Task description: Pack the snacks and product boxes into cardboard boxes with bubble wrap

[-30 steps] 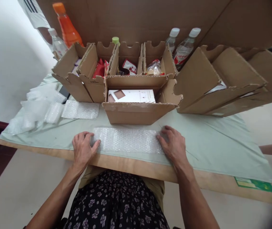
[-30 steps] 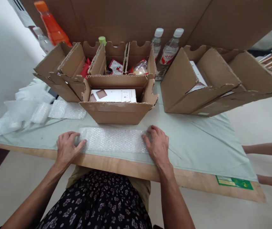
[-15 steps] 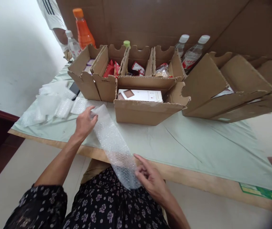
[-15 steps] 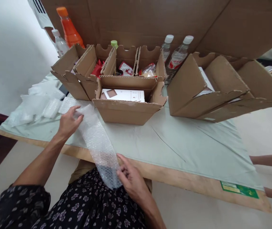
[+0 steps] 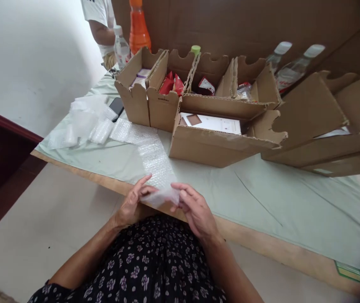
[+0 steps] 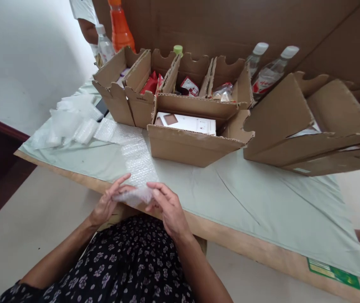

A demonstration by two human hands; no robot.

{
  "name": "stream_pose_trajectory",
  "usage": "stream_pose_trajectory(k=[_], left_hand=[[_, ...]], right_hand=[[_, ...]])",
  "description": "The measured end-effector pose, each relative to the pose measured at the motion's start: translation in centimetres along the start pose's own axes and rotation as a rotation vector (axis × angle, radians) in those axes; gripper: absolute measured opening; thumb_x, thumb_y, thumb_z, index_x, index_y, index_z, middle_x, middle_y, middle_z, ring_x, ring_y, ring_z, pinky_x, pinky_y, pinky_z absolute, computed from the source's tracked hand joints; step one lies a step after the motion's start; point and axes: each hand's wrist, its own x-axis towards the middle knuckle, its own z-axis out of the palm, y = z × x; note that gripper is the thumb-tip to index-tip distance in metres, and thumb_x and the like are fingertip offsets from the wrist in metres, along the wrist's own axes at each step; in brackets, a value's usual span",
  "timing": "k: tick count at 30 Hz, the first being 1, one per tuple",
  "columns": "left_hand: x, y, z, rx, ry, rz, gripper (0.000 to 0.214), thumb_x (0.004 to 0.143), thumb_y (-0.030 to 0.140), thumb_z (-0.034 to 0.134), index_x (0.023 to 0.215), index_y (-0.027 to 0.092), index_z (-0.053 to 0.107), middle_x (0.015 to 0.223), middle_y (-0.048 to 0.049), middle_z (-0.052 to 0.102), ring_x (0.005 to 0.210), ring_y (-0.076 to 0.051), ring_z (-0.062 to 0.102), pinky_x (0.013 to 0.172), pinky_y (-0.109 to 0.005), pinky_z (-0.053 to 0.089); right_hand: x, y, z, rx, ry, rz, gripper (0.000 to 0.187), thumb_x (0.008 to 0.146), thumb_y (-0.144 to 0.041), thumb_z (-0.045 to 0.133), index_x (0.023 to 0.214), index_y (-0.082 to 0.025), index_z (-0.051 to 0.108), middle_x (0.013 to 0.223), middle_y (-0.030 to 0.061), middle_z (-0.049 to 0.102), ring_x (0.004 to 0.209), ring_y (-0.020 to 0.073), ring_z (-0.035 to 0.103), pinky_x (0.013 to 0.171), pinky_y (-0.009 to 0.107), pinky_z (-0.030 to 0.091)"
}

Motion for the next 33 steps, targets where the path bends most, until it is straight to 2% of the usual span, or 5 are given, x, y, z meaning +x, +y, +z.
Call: stream_pose_trajectory(k=[7,12,19,26,33], left_hand=[[2.5,-0.3,0.3,0.573,0.326,-0.131,0.064,0.09,0.035,0.063,0.149,0.014,0.051,0.072,0.003,0.063,0.069,-0.017,0.059,0.073,-0.031,0.048],[3.5,0.1,0.1,0.881,0.303,-0.103,0.061,0.091,0.027,0.059,0.15,0.015,0.05,0.078,0.0014,0.067,0.071,-0.017,0.062,0.075,-0.031,0.048],[4.5,-0.2,0.2,1.156,0.308,-0.102,0.068,0.091,0.026,0.067,0.154,0.019,0.045,0.09,-0.0036,0.073,0.082,-0.022,0.069,0.076,-0.032,0.052],[0.1,1.7,0.2,1.009,0.226,0.411,0.055,0.09,0.038,0.072,0.141,0.021,0.058,0.129,-0.0143,0.068,0.12,-0.031,0.062,0.104,-0.047,0.051],[-0.4,0.4,0.3,0.9,0.25,0.192,0.024,0.096,0.024,0.06,0.114,0.018,0.075,0.095,-0.009,0.079,0.081,-0.024,0.069,0.078,-0.039,0.056]], right_hand=[[2.7,0.9,0.4,-0.109,0.049,-0.01,0.069,0.093,-0.045,0.069,0.153,-0.026,0.043,0.117,0.0099,0.075,0.094,0.021,0.074,0.066,0.03,0.059],[0.5,0.9,-1.4,-0.79,0.055,-0.46,0.032,0.098,-0.024,0.057,0.129,-0.028,0.068,0.119,0.0079,0.075,0.11,0.0235,0.07,0.093,0.043,0.059],[2.8,2.3,-2.7,-1.547,-0.105,-0.793,0.04,0.093,-0.005,0.052,0.125,-0.019,0.071,0.144,0.015,0.065,0.143,0.0335,0.051,0.099,0.052,0.052],[1.6,-0.3,-1.2,-1.411,-0.248,-0.675,0.03,0.102,-0.013,0.049,0.115,-0.022,0.074,0.108,0.0093,0.079,0.107,0.0259,0.07,0.096,0.047,0.051],[2.6,-0.3,-0.6,-1.19,-0.16,-0.487,0.03,0.103,-0.031,0.054,0.127,-0.026,0.071,0.116,0.0077,0.078,0.103,0.0239,0.072,0.096,0.043,0.055]])
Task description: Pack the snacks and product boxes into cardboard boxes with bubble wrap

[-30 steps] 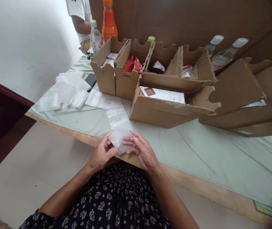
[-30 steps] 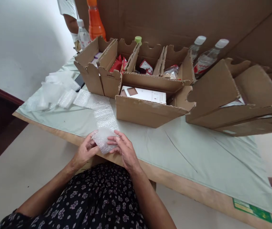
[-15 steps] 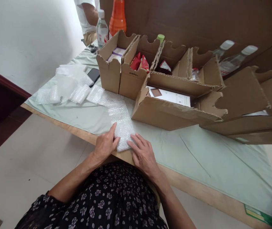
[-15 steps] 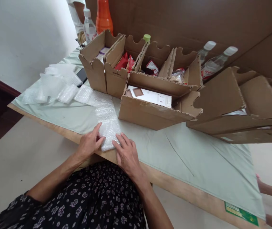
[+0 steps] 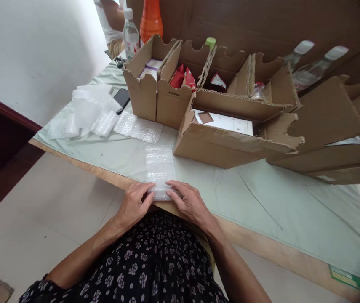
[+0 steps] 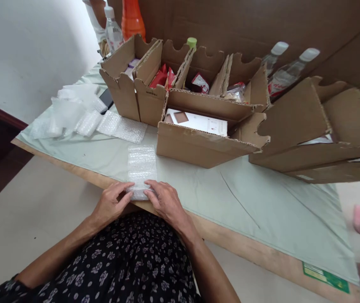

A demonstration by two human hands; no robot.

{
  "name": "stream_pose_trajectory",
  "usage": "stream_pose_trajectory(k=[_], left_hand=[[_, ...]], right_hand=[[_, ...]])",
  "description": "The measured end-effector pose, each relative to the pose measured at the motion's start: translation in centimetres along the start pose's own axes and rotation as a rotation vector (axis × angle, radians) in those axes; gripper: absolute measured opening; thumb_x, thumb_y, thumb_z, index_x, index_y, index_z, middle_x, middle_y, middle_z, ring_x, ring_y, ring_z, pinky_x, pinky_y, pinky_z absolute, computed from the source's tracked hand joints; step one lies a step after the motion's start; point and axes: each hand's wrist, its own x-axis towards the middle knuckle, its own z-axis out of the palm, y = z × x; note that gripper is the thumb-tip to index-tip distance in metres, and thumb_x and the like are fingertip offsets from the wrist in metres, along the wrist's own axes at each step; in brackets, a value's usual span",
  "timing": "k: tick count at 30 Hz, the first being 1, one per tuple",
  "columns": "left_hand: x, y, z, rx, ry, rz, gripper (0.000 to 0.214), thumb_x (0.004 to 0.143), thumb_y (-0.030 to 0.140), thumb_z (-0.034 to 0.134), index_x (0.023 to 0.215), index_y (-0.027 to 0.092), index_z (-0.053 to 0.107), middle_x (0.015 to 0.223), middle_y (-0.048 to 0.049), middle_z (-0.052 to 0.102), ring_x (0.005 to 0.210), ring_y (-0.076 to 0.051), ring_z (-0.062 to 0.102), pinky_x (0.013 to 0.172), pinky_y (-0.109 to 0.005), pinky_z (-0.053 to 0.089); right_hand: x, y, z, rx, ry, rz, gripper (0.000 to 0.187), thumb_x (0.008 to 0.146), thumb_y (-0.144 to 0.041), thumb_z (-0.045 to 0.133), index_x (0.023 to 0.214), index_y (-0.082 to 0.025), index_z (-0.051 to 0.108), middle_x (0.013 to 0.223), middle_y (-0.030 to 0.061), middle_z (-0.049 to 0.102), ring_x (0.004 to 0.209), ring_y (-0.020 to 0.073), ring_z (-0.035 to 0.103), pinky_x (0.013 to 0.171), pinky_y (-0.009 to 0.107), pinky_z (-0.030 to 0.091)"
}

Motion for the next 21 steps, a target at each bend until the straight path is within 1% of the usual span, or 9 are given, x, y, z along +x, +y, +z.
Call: stream_pose_trajectory(k=[3,5,8,10,13,14,16,18,21], left_hand=[[0.7,-0.7,0.5,0.022,0.013,-0.069,0.027,0.095,0.025,0.059,0.114,0.016,0.075,0.096,-0.0105,0.079,0.081,-0.025,0.069,0.079,-0.04,0.057],[1.0,-1.0,0.7,0.047,0.007,-0.071,0.027,0.095,0.025,0.058,0.114,0.015,0.075,0.097,-0.0113,0.078,0.083,-0.025,0.07,0.082,-0.041,0.057],[1.1,-1.0,0.6,0.108,-0.025,-0.073,0.028,0.096,0.024,0.056,0.116,0.016,0.074,0.097,-0.0111,0.077,0.086,-0.026,0.069,0.084,-0.042,0.056],[0.9,-0.8,0.3,0.148,-0.003,-0.063,0.031,0.096,0.026,0.058,0.122,0.017,0.071,0.104,-0.012,0.074,0.094,-0.028,0.069,0.087,-0.043,0.056],[0.2,-0.4,-0.5,0.138,0.033,0.069,0.038,0.093,0.033,0.067,0.129,0.02,0.067,0.127,-0.0147,0.068,0.116,-0.031,0.064,0.099,-0.047,0.053],[0.0,-0.2,-0.8,0.123,0.024,0.13,0.037,0.093,0.032,0.068,0.128,0.021,0.067,0.128,-0.0141,0.067,0.118,-0.031,0.062,0.102,-0.047,0.051],[-0.2,-0.1,-1.0,0.096,-0.009,0.195,0.029,0.097,0.028,0.063,0.125,0.021,0.068,0.118,-0.0113,0.072,0.111,-0.028,0.064,0.099,-0.046,0.051],[0.3,-0.3,-0.9,0.089,-0.02,0.165,0.026,0.1,0.023,0.056,0.122,0.021,0.069,0.101,-0.0081,0.074,0.098,-0.025,0.065,0.09,-0.043,0.051],[1.9,-1.0,-0.2,0.149,-0.03,0.07,0.027,0.099,0.024,0.055,0.122,0.019,0.069,0.095,-0.0079,0.074,0.09,-0.026,0.063,0.085,-0.043,0.05]], right_hand=[[-0.8,0.6,0.3,-0.064,0.26,-0.074,0.032,0.1,-0.031,0.061,0.131,-0.025,0.067,0.124,0.0108,0.074,0.112,0.0261,0.069,0.097,0.045,0.054],[-1.5,0.7,0.4,-0.177,0.325,-0.174,0.029,0.099,-0.026,0.063,0.127,-0.025,0.068,0.127,0.0116,0.072,0.116,0.0275,0.067,0.097,0.046,0.053],[-1.6,0.8,0.7,-0.311,0.164,-0.279,0.028,0.098,-0.02,0.061,0.123,-0.026,0.07,0.135,0.011,0.07,0.129,0.0303,0.061,0.099,0.048,0.049],[-1.0,0.9,1.1,-0.328,0.067,-0.295,0.026,0.099,-0.017,0.058,0.121,-0.025,0.071,0.132,0.0101,0.073,0.134,0.0308,0.058,0.1,0.049,0.047],[0.0,0.9,1.1,-0.228,0.043,-0.269,0.025,0.102,-0.017,0.055,0.118,-0.025,0.073,0.116,0.008,0.079,0.123,0.0279,0.065,0.099,0.048,0.047],[0.2,0.9,1.0,-0.18,0.032,-0.25,0.025,0.103,-0.019,0.055,0.12,-0.025,0.073,0.112,0.0075,0.08,0.118,0.0269,0.067,0.099,0.048,0.048],[0.3,0.8,0.7,-0.101,0.003,-0.2,0.027,0.104,-0.023,0.054,0.123,-0.026,0.073,0.108,0.0068,0.08,0.108,0.0255,0.07,0.097,0.047,0.05],[0.2,0.7,0.4,-0.089,0.038,-0.145,0.029,0.104,-0.027,0.054,0.127,-0.027,0.072,0.112,0.008,0.078,0.107,0.0265,0.069,0.096,0.048,0.051],[-0.1,0.7,0.4,-0.192,0.18,-0.129,0.032,0.103,-0.03,0.055,0.131,-0.026,0.07,0.125,0.0112,0.074,0.118,0.0297,0.064,0.1,0.05,0.05]])
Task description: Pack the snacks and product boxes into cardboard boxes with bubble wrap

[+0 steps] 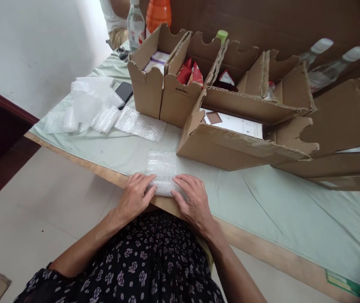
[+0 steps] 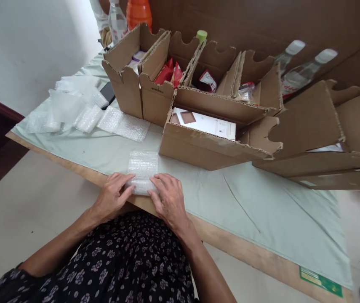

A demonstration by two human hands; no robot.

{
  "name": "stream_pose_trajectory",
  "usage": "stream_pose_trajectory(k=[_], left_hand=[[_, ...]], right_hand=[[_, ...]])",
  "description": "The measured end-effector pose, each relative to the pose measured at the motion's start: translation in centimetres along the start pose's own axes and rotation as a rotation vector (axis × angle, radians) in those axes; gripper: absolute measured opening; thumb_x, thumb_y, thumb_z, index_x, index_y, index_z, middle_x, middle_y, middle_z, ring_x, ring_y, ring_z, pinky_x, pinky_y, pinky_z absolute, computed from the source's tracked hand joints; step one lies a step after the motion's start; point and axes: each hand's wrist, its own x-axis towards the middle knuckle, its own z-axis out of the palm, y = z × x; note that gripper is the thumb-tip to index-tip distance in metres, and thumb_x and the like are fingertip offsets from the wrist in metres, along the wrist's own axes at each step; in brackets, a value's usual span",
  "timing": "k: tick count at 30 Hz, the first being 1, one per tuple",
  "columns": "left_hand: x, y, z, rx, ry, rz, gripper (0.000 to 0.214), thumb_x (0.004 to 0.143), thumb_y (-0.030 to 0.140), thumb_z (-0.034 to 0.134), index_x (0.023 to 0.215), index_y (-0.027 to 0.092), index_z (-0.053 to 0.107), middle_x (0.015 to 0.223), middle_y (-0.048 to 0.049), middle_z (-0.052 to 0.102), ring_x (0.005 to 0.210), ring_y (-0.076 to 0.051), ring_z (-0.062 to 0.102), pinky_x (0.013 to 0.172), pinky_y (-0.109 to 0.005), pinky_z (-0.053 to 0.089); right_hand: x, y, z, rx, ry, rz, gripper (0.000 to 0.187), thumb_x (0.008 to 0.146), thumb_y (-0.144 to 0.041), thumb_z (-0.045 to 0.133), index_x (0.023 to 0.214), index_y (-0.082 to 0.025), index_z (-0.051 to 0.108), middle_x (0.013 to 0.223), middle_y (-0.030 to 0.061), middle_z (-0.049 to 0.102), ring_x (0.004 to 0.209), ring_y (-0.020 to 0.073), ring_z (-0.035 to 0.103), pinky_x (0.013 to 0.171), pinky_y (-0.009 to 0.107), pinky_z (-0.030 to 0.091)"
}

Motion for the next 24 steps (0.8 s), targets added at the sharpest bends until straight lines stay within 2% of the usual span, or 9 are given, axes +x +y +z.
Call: stream_pose_trajectory(k=[2,4,7,10,12,14,18,21,24], left_hand=[[1.0,-0.4,0.4,0.07,-0.003,-0.037,0.027,0.098,0.027,0.057,0.12,0.018,0.07,0.098,-0.0097,0.075,0.092,-0.027,0.062,0.088,-0.046,0.05],[1.5,-0.6,0.5,0.092,0.023,-0.062,0.026,0.097,0.028,0.058,0.117,0.017,0.071,0.103,-0.0116,0.074,0.097,-0.029,0.063,0.092,-0.048,0.05],[0.9,-0.3,-0.2,-0.029,0.136,-0.131,0.028,0.096,0.032,0.061,0.117,0.017,0.07,0.103,-0.0107,0.072,0.099,-0.028,0.064,0.093,-0.046,0.052],[-0.7,0.6,-1.2,-0.305,0.17,-0.348,0.028,0.094,0.038,0.065,0.114,0.02,0.07,0.096,-0.0065,0.072,0.089,-0.023,0.067,0.086,-0.039,0.056],[-1.6,1.2,-1.6,-0.58,0.094,-0.539,0.033,0.091,0.041,0.07,0.115,0.019,0.07,0.098,-0.0064,0.074,0.088,-0.022,0.069,0.085,-0.037,0.057],[-1.9,1.8,-1.7,-0.89,0.035,-0.671,0.045,0.086,0.042,0.076,0.123,0.017,0.067,0.106,-0.0086,0.076,0.097,-0.024,0.072,0.091,-0.039,0.058],[-1.3,2.7,-0.8,-1.31,0.001,-0.712,0.055,0.077,0.035,0.085,0.125,0.016,0.067,0.119,-0.0105,0.075,0.115,-0.025,0.068,0.105,-0.039,0.052],[-0.9,3.1,0.1,-1.474,0.011,-0.79,0.048,0.072,0.031,0.089,0.114,0.017,0.07,0.113,-0.0073,0.077,0.107,-0.022,0.07,0.101,-0.035,0.054],[-0.8,3.3,0.6,-1.55,0.018,-0.862,0.044,0.071,0.031,0.089,0.109,0.018,0.07,0.108,-0.0056,0.077,0.102,-0.022,0.071,0.095,-0.036,0.056]], right_hand=[[0.0,0.1,0.3,-0.078,-0.004,-0.052,0.032,0.101,-0.03,0.058,0.131,-0.024,0.069,0.132,0.0125,0.07,0.125,0.0311,0.061,0.102,0.051,0.048],[0.3,0.4,0.9,-0.118,-0.073,-0.116,0.032,0.099,-0.028,0.062,0.129,-0.023,0.069,0.134,0.0133,0.07,0.128,0.032,0.059,0.102,0.05,0.048],[1.3,1.0,1.9,-0.082,-0.111,-0.101,0.029,0.1,-0.025,0.06,0.126,-0.022,0.071,0.128,0.0129,0.073,0.124,0.0304,0.063,0.1,0.049,0.048],[2.1,1.0,2.2,0.045,-0.038,0.035,0.028,0.103,-0.029,0.056,0.125,-0.025,0.073,0.117,0.01,0.078,0.108,0.0271,0.069,0.094,0.046,0.051],[2.1,0.5,1.8,0.133,-0.013,0.105,0.029,0.103,-0.033,0.055,0.124,-0.026,0.074,0.112,0.0085,0.079,0.1,0.026,0.07,0.091,0.045,0.052],[1.7,-0.5,1.4,0.209,-0.022,0.149,0.028,0.103,-0.035,0.056,0.123,-0.027,0.075,0.11,0.0074,0.08,0.096,0.0254,0.07,0.09,0.044,0.052],[0.5,-2.7,1.2,0.313,-0.026,0.24,0.028,0.104,-0.038,0.054,0.117,-0.028,0.076,0.107,0.0061,0.08,0.094,0.0248,0.071,0.088,0.041,0.053],[-0.1,-3.4,1.4,0.279,-0.015,0.241,0.029,0.105,-0.04,0.052,0.111,-0.026,0.076,0.102,0.0065,0.079,0.094,0.0247,0.07,0.088,0.041,0.052],[-0.4,-2.8,0.9,0.207,0.086,0.263,0.033,0.102,-0.049,0.055,0.114,-0.025,0.074,0.114,0.0097,0.075,0.108,0.0285,0.066,0.098,0.048,0.048]])
